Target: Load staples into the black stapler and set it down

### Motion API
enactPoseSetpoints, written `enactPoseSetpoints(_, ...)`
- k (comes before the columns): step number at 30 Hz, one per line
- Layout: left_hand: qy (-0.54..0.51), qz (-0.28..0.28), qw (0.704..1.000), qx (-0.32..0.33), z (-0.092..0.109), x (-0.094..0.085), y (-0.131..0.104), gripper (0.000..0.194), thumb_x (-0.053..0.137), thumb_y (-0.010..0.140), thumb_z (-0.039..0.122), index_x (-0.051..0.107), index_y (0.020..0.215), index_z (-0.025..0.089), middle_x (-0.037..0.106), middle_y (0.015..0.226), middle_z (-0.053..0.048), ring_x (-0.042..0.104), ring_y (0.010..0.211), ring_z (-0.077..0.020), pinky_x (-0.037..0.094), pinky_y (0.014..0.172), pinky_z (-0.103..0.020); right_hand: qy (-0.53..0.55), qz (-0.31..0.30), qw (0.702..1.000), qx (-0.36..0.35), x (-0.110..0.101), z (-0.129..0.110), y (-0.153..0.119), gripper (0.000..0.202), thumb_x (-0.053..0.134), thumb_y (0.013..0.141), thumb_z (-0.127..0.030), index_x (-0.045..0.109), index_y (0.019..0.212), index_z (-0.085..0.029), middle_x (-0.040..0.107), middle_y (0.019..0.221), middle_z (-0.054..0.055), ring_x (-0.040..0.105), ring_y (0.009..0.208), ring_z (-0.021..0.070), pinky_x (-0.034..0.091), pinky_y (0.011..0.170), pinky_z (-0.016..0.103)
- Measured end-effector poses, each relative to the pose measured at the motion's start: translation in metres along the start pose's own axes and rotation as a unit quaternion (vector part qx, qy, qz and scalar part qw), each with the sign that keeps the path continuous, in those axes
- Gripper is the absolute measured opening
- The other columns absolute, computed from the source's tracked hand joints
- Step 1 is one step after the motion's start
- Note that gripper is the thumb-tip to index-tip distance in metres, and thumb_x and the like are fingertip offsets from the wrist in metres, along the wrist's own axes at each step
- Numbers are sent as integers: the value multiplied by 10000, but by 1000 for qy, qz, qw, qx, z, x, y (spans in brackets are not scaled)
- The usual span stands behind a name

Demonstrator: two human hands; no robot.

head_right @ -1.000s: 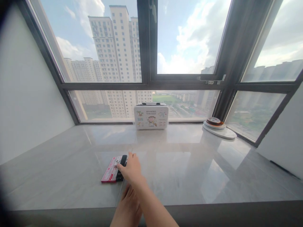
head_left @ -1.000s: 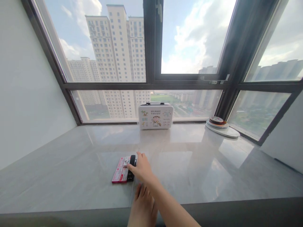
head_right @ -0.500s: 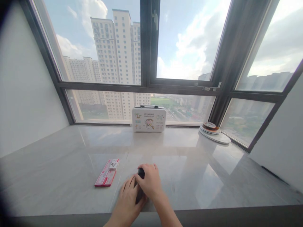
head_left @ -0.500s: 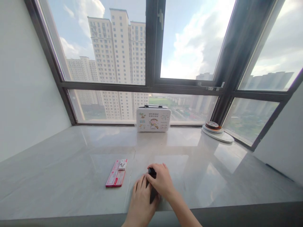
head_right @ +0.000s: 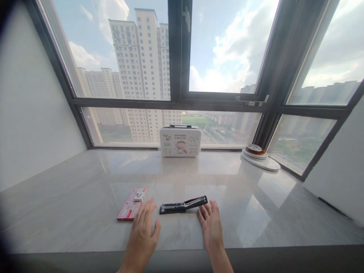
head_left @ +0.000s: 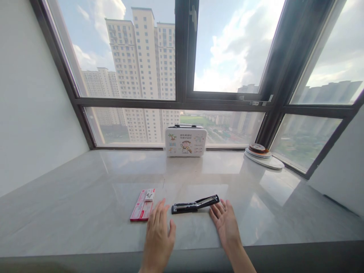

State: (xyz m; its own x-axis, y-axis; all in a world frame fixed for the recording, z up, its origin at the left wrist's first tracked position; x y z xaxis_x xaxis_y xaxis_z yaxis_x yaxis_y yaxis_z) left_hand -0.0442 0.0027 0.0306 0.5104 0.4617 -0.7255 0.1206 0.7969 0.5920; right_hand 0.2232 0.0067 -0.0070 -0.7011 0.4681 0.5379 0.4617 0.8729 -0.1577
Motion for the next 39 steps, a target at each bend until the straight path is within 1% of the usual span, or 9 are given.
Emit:
enactPoseSetpoints(4,107,62,989,-83,-23,-22,-8,494,477,962,303,497,1442,188,416,1533,-167,363,1407,-402,339,1136,-646,-87,33,995,-24,-27,2,-20,566,641,832,-610,503,1246,-250,704,1027,40,723,967,243,624,803,368)
enactPoseSetpoints(7,129,48,988,-72,-35,-22,-21,411,533,917,355,620,1303,244,484,1460,-143,426,1329,-403,398,1074,-636,-246,-52,968,-13,-21,8,-32,539,635,836,-615,552,1200,-227,662,812,-11,648,625,177,523,510,276)
enactPoseSetpoints(9,117,48,991,-54,-40,-22,-29,309,561,892,375,673,1160,270,519,1427,-122,458,1295,-393,424,1048,-620,-353,-122,928,-14,-8,12,-36,488,567,880,-598,582,1187,-219,642,742,-22,574,524,151,434,440,256)
enactPoseSetpoints(13,33,28,999,-31,-45,-26,-28,162,529,942,351,619,1032,251,627,1278,-99,567,1196,-320,491,1000,-507,-476,-169,862,-49,16,10,-37,400,486,919,-530,634,1146,-235,635,705,-19,596,564,177,430,480,274)
enactPoseSetpoints(20,-47,4,998,-36,-48,-24,-11,225,443,1032,411,565,1124,246,662,1081,-67,655,1015,-272,533,890,-427,-513,-169,834,-115,29,7,-45,331,455,934,-486,692,1007,-265,639,682,-16,627,638,215,454,610,322)
enactPoseSetpoints(24,-72,-20,996,-44,-38,-22,-14,268,395,1058,414,594,1134,251,674,1036,-50,655,973,-260,523,866,-406,-515,-183,830,-112,30,7,-53,336,466,939,-486,707,1025,-268,649,690,-23,638,653,209,440,624,306)
enactPoseSetpoints(33,-145,-152,978,7,26,-7,0,333,391,1063,395,676,962,254,690,960,-32,635,949,-239,464,854,-368,-527,-226,812,-110,47,21,-48,340,535,930,-497,683,854,-200,676,636,-6,629,611,177,388,566,253)
enactPoseSetpoints(36,-170,-183,968,34,30,-4,5,230,592,971,453,691,1086,281,681,1062,-29,625,1024,-244,463,890,-352,-533,-221,809,-110,41,23,-32,332,549,918,-478,665,808,-187,700,670,20,636,618,182,391,559,256)
enactPoseSetpoints(39,-207,-209,955,32,22,-1,6,374,770,827,438,674,1158,291,666,1102,-26,616,1041,-247,473,863,-317,-541,-211,807,-104,36,25,-21,329,538,926,-471,657,818,-185,682,619,16,627,575,182,383,544,262)
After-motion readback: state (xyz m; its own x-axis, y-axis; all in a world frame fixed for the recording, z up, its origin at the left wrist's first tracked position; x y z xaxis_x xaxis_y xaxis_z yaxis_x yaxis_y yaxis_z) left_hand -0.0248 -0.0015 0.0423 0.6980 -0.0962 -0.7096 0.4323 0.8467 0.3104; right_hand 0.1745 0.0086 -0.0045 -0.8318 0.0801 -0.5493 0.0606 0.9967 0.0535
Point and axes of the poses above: each hand's wrist, its own y-axis towards the middle knuckle, its own x-axis out of the palm, z = x × y, the point moved 5 cm from there along y, towards the middle knuckle
